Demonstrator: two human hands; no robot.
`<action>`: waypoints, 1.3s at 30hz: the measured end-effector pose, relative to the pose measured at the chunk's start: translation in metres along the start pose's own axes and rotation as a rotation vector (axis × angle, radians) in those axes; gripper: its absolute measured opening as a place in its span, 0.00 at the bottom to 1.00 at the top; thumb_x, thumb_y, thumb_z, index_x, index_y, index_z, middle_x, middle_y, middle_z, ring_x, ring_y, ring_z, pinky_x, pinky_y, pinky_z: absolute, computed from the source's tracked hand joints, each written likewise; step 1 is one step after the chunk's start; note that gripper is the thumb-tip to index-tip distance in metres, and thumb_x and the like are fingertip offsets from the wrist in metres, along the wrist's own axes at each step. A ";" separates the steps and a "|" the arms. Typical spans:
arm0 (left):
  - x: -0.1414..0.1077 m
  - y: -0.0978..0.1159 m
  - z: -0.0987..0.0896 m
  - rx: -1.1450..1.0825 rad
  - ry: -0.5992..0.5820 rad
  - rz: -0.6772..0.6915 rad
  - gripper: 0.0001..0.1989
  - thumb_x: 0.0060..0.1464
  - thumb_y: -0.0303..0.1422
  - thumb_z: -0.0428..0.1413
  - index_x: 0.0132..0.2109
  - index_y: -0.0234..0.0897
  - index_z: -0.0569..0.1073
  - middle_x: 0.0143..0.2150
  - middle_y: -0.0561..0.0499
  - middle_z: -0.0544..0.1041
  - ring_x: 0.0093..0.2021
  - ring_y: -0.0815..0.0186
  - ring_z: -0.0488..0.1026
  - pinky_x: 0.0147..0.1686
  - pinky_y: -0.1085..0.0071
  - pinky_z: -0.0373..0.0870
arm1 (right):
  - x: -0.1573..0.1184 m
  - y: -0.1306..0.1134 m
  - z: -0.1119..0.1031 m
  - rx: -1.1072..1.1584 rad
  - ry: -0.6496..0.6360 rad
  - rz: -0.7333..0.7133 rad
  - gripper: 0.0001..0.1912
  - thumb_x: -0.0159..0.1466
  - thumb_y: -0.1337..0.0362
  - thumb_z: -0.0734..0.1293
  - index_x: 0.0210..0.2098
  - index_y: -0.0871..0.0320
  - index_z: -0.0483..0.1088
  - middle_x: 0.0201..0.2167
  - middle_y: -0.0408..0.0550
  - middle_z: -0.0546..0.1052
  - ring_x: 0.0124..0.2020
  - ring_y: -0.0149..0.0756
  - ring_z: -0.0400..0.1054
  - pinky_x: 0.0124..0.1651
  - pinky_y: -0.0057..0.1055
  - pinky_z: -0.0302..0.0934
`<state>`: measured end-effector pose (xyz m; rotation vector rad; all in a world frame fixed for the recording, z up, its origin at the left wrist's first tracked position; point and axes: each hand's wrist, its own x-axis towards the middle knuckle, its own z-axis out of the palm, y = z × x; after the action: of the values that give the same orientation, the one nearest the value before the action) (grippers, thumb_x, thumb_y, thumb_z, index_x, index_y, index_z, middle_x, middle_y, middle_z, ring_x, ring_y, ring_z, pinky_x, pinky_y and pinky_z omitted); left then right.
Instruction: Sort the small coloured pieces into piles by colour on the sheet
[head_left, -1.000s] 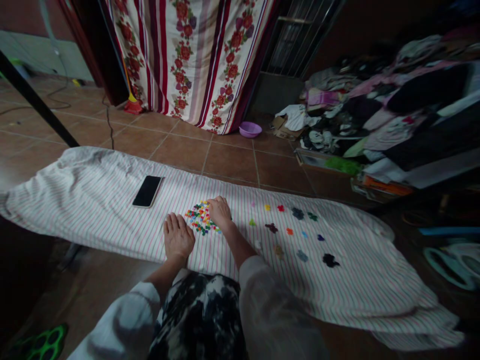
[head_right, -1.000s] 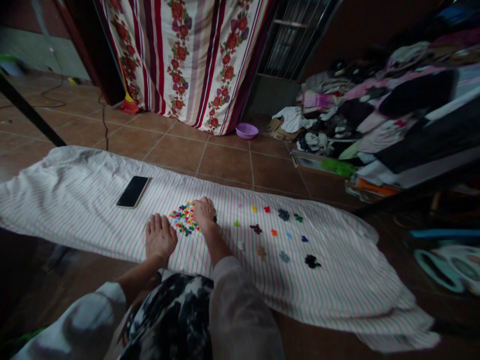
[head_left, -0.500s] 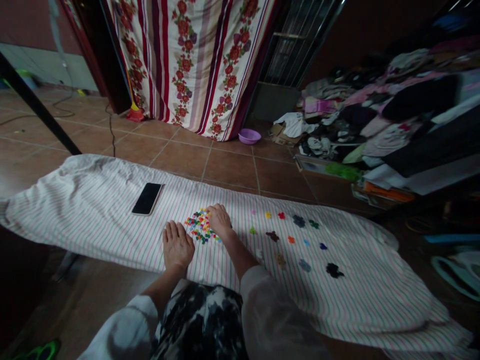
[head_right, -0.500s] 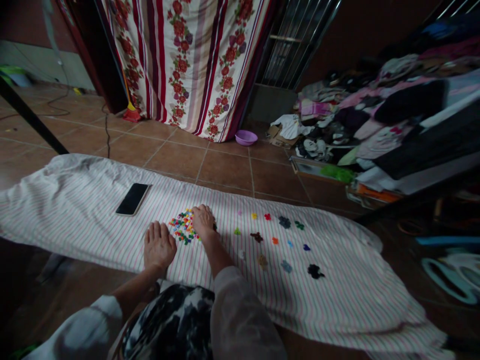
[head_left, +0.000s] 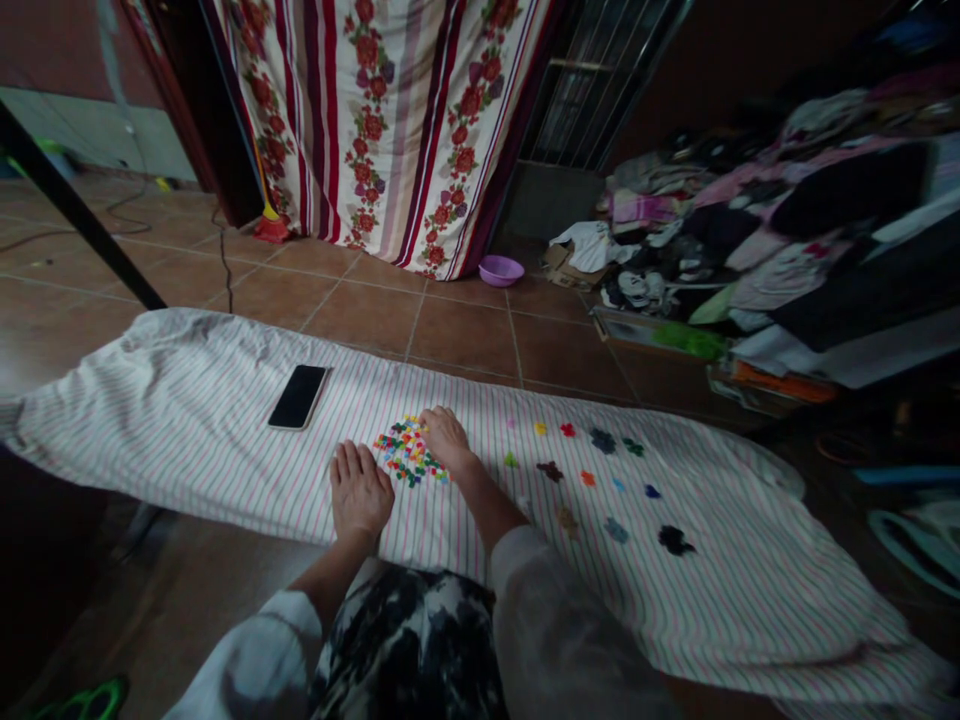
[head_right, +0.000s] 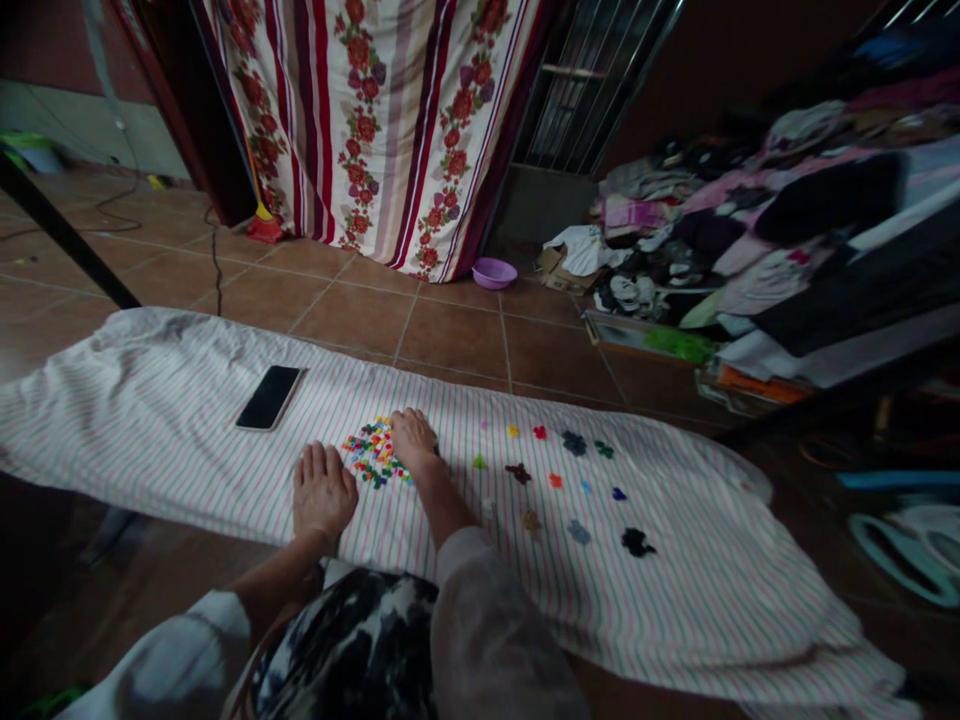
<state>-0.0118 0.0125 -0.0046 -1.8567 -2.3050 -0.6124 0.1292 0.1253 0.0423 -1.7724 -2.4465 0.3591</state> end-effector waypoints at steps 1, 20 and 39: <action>0.000 0.000 0.000 0.004 0.002 0.003 0.27 0.57 0.33 0.43 0.58 0.17 0.65 0.61 0.25 0.63 0.66 0.46 0.54 0.62 0.48 0.54 | 0.000 0.000 -0.001 0.000 -0.012 -0.009 0.13 0.63 0.73 0.60 0.44 0.56 0.71 0.44 0.51 0.72 0.49 0.37 0.61 0.50 0.30 0.53; 0.000 -0.002 0.002 -0.026 0.040 0.000 0.27 0.56 0.34 0.43 0.58 0.20 0.66 0.61 0.28 0.65 0.66 0.48 0.55 0.62 0.48 0.55 | 0.003 0.003 0.001 0.205 0.074 0.045 0.09 0.61 0.70 0.62 0.39 0.56 0.71 0.40 0.48 0.76 0.44 0.34 0.67 0.49 0.28 0.56; -0.001 -0.001 0.001 -0.009 0.052 0.003 0.26 0.56 0.33 0.42 0.57 0.20 0.66 0.60 0.27 0.65 0.66 0.47 0.55 0.61 0.48 0.55 | -0.031 0.009 0.009 1.858 0.152 0.405 0.22 0.38 0.61 0.79 0.31 0.58 0.72 0.23 0.38 0.72 0.22 0.24 0.64 0.29 0.25 0.61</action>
<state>-0.0122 0.0120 -0.0063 -1.8250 -2.2707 -0.6640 0.1455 0.0971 0.0332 -1.0629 -0.6399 1.6214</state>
